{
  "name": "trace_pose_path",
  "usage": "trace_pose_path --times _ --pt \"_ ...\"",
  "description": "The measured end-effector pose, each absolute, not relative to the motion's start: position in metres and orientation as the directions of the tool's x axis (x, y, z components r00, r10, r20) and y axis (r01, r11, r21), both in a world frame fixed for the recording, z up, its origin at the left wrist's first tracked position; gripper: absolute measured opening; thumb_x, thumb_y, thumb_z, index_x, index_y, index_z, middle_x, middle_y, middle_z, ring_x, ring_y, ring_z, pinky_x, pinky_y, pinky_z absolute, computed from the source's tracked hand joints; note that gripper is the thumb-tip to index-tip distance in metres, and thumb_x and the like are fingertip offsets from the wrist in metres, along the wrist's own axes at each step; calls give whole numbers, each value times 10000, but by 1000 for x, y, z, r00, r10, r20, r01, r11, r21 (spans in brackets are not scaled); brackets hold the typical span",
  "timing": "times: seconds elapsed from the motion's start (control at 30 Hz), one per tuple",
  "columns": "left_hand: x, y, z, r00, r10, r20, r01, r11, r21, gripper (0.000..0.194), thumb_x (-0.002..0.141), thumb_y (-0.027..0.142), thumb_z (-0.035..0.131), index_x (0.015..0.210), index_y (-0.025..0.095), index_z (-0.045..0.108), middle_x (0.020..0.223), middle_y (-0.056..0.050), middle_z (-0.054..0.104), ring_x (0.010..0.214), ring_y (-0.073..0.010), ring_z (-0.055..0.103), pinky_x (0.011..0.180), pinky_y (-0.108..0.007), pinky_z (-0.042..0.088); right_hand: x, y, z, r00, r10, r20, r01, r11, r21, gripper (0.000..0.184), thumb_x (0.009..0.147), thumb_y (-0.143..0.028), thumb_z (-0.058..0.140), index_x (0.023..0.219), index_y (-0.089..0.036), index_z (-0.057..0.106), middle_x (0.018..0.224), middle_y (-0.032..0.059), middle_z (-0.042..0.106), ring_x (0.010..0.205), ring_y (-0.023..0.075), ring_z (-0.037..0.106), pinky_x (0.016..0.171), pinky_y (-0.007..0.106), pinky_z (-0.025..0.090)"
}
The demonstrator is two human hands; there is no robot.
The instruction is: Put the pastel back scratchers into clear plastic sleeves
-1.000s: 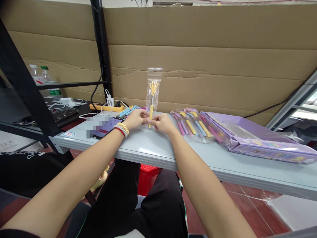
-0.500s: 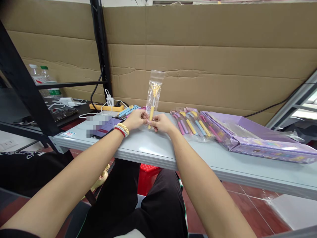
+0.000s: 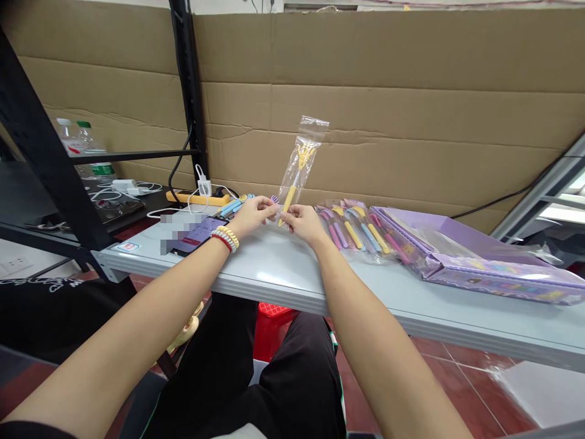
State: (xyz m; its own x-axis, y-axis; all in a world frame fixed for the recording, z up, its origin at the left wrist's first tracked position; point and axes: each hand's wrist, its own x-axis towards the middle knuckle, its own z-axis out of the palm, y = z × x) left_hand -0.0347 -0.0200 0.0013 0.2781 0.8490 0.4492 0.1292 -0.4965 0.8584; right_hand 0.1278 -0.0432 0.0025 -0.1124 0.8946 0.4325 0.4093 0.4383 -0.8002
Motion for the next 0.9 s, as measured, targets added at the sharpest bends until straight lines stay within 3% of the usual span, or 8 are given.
trace_pose_path --times 0.17,0.37,0.67,0.9 --pt "-37 -20 1 354 847 396 129 -463 877 237 737 250 726 873 118 584 660 -5 632 609 -97 583 575 -222 425 129 -42 1 -144 906 398 393 421 -818 510 557 -636 706 676 -153 591 527 -18 508 446 86 428 447 241 335" --pt "-36 -18 0 341 836 431 226 -518 825 121 732 111 681 704 124 563 566 28 571 510 -61 491 541 -209 390 128 -42 0 -173 911 374 371 412 -832 501 562 -629 725 652 -158 583 512 -23 490 445 87 445 429 232 321" --pt "-36 -15 -3 305 850 430 171 -493 853 192 761 275 698 756 128 575 643 7 592 501 -63 521 518 -211 407 129 -37 2 70 910 408 268 377 -887 439 707 -580 675 660 -154 581 616 49 614 510 119 562 384 204 382" --pt "-36 -17 -1 398 840 367 195 -469 861 263 768 377 682 755 126 604 671 0 594 508 -62 499 515 -210 401 126 -42 3 -59 948 314 260 318 -912 343 736 -453 710 686 -127 614 651 40 629 450 86 536 358 195 373"
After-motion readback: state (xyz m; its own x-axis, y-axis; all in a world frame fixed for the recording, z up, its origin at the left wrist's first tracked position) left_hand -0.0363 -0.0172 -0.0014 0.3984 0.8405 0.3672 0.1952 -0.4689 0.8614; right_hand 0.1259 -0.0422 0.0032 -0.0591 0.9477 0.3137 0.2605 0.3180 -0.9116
